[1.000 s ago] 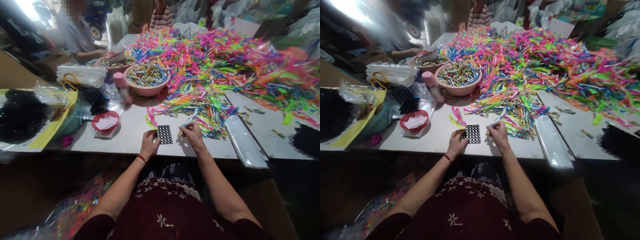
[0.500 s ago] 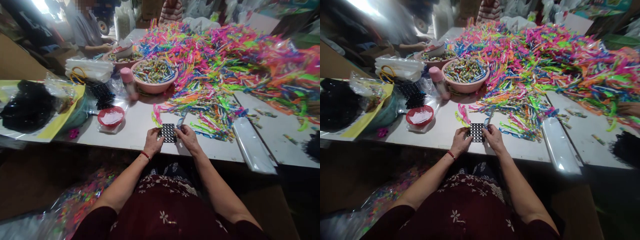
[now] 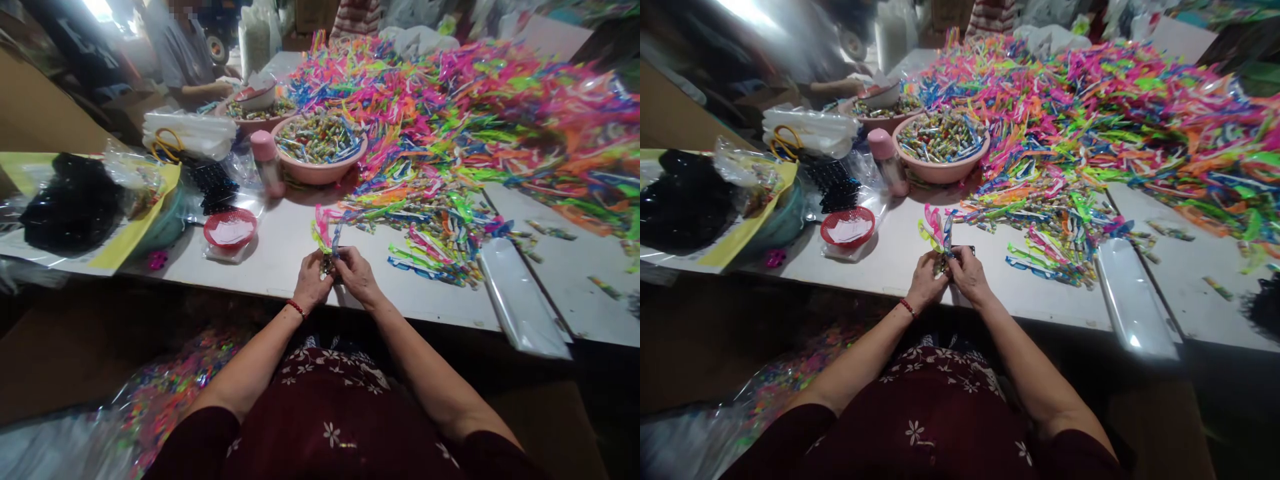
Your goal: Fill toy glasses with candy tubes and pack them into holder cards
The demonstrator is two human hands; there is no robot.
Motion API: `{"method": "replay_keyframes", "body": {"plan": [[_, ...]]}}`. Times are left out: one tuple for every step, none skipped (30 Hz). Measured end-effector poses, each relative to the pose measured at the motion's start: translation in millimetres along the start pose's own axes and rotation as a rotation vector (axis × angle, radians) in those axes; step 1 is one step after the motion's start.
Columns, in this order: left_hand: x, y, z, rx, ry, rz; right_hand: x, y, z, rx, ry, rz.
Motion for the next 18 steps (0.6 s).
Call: {"method": "replay_keyframes", "body": {"plan": [[0,1,0,-0.015,0.003,-0.007,-1,0,0,0.006,-0.038,-0.045],[0,1,0,-0.028,0.005,-0.012,-2,-1,0,0.017,-0.081,-0.095],[0,1,0,-0.038,0.006,-0.015,-3,-2,0,0.027,-0.123,-0.141],[0,2,0,-0.045,0.007,-0.018,-4,-2,0,0.026,-0.159,-0.175],[0,2,0,-0.049,0.006,-0.020,-5,-1,0,0.013,-0.185,-0.196],[-1,2,0,-0.051,0.005,-0.020,-5,-1,0,-0.006,-0.201,-0.207],[-1,3,0,-0.054,0.006,-0.019,-5,0,0,-0.023,-0.209,-0.217],[-2,3,0,-0.056,0.007,-0.018,-5,0,0,-0.035,-0.213,-0.232],[-2,4,0,-0.059,0.008,-0.016,-5,-1,1,-0.039,-0.210,-0.253],[-3,4,0,-0.062,0.011,-0.014,-5,-1,1,-0.039,-0.202,-0.278],[-3,5,1,-0.065,0.015,-0.011,-5,-3,2,-0.041,-0.190,-0.304],[-3,5,1,-0.067,0.019,-0.009,-5,-4,3,-0.049,-0.178,-0.329],[-3,5,1,-0.067,0.022,-0.007,-6,-5,5,-0.064,-0.167,-0.354],[-3,5,1,-0.066,0.027,-0.005,-7,-6,6,-0.084,-0.159,-0.385],[-3,5,0,-0.064,0.034,-0.004,-9,-7,8,-0.106,-0.151,-0.424],[-3,5,0,-0.061,0.041,-0.002,-10,-7,9,-0.129,-0.144,-0.469],[-3,5,0,-0.057,0.046,0.000,-12,-7,10,-0.148,-0.134,-0.517],[-3,6,0,-0.052,0.047,-0.001,-13,-5,11,-0.165,-0.125,-0.561]]}}
Point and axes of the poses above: each hand's wrist, its own z-axis towards the middle knuckle, its own y-axis out of the palm, x = y × z, the point moved 5 cm from there along z, towards the middle knuckle, and after that the axes turned 1 degree about z, right-handed, at the moved point
